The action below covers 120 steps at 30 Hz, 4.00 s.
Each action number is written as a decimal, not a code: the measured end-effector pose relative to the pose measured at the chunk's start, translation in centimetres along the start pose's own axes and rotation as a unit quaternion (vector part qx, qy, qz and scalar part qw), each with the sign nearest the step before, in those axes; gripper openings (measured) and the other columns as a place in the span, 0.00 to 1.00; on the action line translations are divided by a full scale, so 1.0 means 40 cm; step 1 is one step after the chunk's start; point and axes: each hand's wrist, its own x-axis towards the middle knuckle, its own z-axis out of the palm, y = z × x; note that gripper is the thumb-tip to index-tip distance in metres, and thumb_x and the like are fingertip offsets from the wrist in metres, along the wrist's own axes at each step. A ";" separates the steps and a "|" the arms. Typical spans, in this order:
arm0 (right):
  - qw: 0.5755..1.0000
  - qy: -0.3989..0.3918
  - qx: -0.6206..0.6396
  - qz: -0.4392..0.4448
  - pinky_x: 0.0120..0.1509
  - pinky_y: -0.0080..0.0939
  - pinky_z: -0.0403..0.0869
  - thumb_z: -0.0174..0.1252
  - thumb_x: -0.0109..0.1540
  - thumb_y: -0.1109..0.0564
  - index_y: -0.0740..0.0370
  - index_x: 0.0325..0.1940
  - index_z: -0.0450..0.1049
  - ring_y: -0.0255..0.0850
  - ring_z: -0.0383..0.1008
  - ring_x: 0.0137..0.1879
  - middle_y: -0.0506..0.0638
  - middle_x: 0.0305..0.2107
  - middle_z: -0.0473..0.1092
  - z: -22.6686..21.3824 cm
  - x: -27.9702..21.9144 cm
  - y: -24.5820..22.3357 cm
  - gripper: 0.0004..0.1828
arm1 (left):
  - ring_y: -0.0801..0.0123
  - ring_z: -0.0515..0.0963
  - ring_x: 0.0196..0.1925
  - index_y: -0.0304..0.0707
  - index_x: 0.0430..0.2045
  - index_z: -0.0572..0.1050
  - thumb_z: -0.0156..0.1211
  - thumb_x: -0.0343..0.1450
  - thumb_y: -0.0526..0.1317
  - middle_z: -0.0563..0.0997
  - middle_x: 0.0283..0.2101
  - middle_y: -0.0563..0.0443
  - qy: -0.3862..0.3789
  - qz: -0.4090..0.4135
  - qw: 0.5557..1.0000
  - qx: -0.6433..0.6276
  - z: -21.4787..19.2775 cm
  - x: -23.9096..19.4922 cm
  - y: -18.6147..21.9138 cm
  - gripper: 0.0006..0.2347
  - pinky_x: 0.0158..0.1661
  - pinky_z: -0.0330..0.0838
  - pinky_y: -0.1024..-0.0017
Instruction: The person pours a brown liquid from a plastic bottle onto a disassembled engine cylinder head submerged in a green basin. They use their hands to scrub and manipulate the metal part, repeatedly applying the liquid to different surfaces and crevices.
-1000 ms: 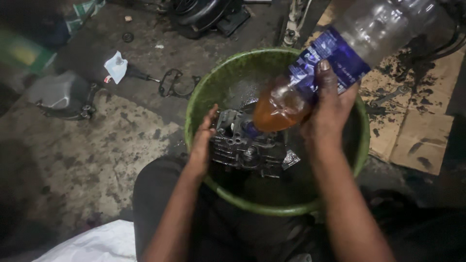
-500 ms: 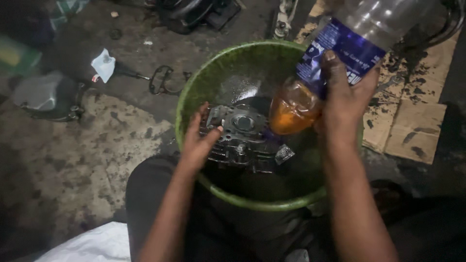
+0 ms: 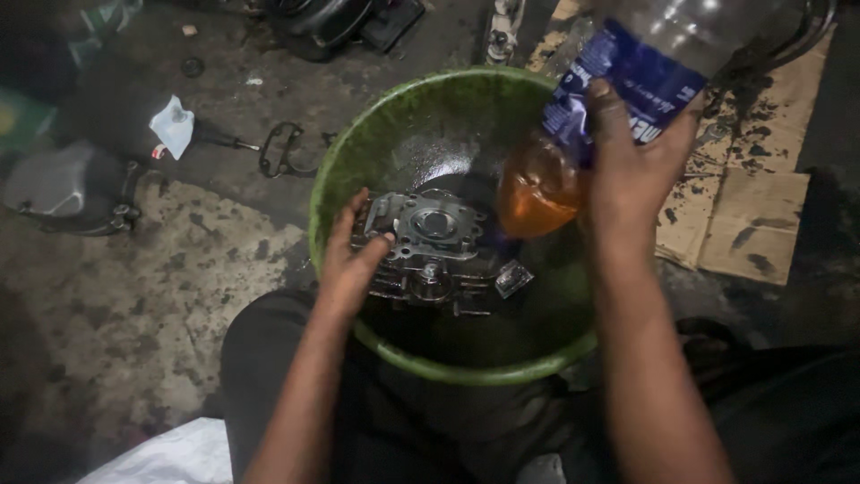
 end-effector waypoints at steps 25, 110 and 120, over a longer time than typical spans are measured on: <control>0.988 0.069 -0.021 -0.134 0.76 0.48 0.76 0.66 0.72 0.51 0.66 0.76 0.52 0.46 0.75 0.65 0.58 0.59 0.71 -0.043 0.041 0.148 0.38 | 0.56 0.73 0.64 0.37 0.66 0.63 0.60 0.62 0.36 0.71 0.64 0.38 -0.001 -0.055 0.998 -0.044 0.005 -0.003 0.041 0.32 0.61 0.67 0.64; 0.978 -0.132 0.149 -0.070 0.60 0.45 0.83 0.68 0.64 0.43 0.65 0.55 0.65 0.43 0.79 0.51 0.53 0.46 0.73 0.206 -0.119 -0.054 0.29 | 0.55 0.46 0.82 0.36 0.75 0.50 0.58 0.54 0.42 0.49 0.80 0.42 -0.205 0.050 0.938 -0.273 -0.088 -0.032 0.060 0.47 0.75 0.39 0.61; 0.985 -0.116 0.107 -0.064 0.57 0.44 0.83 0.68 0.63 0.49 0.64 0.55 0.64 0.42 0.78 0.48 0.52 0.43 0.72 0.207 -0.130 -0.076 0.26 | 0.57 0.48 0.82 0.33 0.74 0.51 0.59 0.56 0.42 0.52 0.79 0.42 -0.224 0.043 0.939 -0.258 -0.094 -0.041 0.073 0.45 0.75 0.39 0.64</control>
